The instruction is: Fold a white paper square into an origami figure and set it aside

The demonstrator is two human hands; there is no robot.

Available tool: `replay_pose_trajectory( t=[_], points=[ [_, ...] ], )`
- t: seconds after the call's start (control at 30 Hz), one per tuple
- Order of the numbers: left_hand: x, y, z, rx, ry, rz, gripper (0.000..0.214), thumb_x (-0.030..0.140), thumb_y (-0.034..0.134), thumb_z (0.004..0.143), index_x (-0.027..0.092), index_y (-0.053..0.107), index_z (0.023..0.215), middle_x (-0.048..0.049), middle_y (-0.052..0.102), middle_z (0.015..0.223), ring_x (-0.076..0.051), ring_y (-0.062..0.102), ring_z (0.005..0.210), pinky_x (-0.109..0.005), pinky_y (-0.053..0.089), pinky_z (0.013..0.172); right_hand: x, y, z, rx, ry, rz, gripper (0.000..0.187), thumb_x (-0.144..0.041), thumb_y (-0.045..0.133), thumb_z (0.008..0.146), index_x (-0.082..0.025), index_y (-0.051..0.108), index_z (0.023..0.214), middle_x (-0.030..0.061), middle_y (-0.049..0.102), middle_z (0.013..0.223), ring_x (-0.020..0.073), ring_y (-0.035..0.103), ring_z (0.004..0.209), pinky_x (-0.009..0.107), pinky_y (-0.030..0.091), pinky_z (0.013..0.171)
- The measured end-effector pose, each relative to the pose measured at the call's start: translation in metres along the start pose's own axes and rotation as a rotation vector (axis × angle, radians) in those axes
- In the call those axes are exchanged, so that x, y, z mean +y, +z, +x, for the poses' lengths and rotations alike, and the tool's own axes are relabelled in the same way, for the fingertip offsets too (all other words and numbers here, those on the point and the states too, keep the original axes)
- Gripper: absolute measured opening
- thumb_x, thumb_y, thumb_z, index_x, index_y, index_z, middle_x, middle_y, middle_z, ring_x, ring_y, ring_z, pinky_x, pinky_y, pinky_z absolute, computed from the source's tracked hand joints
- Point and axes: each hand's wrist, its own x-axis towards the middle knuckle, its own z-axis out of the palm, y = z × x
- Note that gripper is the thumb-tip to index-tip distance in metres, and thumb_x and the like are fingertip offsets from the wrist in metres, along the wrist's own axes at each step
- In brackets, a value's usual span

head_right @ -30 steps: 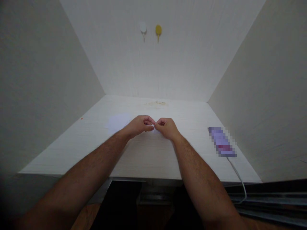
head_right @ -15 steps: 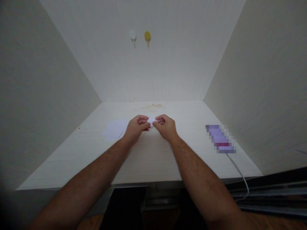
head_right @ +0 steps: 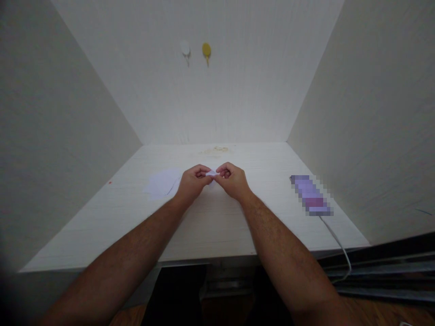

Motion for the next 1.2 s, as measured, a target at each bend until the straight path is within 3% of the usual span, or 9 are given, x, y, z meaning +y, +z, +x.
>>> replay_pose_trajectory(
  t=[0.1, 0.27, 0.5, 0.73, 1.0, 1.2],
  points=[
    [0.004, -0.001, 0.002, 0.06, -0.051, -0.104, 0.021, 0.021, 0.075, 0.06, 0.016, 0.063, 0.077, 0.0042, 0.06, 0.057, -0.007, 0.05, 0.049, -0.02, 0.037, 0.049, 0.002, 0.0, 0.0, -0.004, -0.031, 0.041, 0.02, -0.03, 0.07, 0.07, -0.018, 0.065, 0.085, -0.0048, 0.053, 0.064, 0.008, 0.044, 0.054, 0.022, 0.036, 0.052],
    [0.005, 0.002, -0.001, -0.004, -0.083, -0.215, 0.024, 0.024, 0.077, 0.06, 0.016, 0.062, 0.078, 0.0023, 0.063, 0.061, -0.008, 0.053, 0.051, -0.021, 0.042, 0.049, -0.002, 0.003, -0.001, -0.044, 0.045, 0.149, 0.019, -0.031, 0.069, 0.07, -0.019, 0.063, 0.084, -0.0049, 0.056, 0.06, 0.0078, 0.046, 0.049, 0.022, 0.035, 0.047],
    [0.009, 0.004, -0.004, -0.016, -0.077, -0.169, 0.021, 0.017, 0.072, 0.062, 0.014, 0.065, 0.081, 0.0016, 0.064, 0.061, -0.009, 0.056, 0.049, -0.022, 0.047, 0.05, -0.006, 0.003, -0.001, -0.032, 0.115, 0.187, 0.016, -0.029, 0.067, 0.067, -0.018, 0.06, 0.077, -0.0058, 0.055, 0.053, 0.0079, 0.047, 0.043, 0.021, 0.035, 0.041],
    [0.008, 0.002, -0.002, -0.048, -0.041, -0.138, 0.018, 0.017, 0.07, 0.063, 0.014, 0.066, 0.08, 0.0032, 0.061, 0.056, -0.009, 0.056, 0.048, -0.022, 0.046, 0.05, -0.005, 0.002, -0.003, -0.105, 0.124, 0.188, 0.014, -0.024, 0.064, 0.068, -0.019, 0.058, 0.079, -0.0074, 0.055, 0.049, 0.0089, 0.05, 0.042, 0.02, 0.036, 0.04],
    [0.007, 0.002, -0.003, -0.053, -0.123, -0.294, 0.017, 0.016, 0.07, 0.06, 0.016, 0.064, 0.076, 0.0051, 0.059, 0.054, -0.009, 0.056, 0.046, -0.023, 0.049, 0.052, -0.003, 0.001, -0.001, -0.077, 0.099, 0.266, 0.012, -0.023, 0.066, 0.067, -0.019, 0.061, 0.078, -0.0083, 0.052, 0.049, 0.0082, 0.05, 0.042, 0.02, 0.038, 0.042],
    [0.013, 0.002, -0.003, -0.031, -0.169, -0.31, 0.013, 0.016, 0.069, 0.06, 0.014, 0.064, 0.072, 0.0004, 0.063, 0.056, -0.011, 0.06, 0.048, -0.026, 0.051, 0.053, -0.003, -0.001, 0.0, -0.108, 0.074, 0.338, 0.009, -0.024, 0.068, 0.069, -0.019, 0.064, 0.075, -0.0057, 0.058, 0.051, 0.0088, 0.053, 0.042, 0.021, 0.041, 0.042]
  ],
)
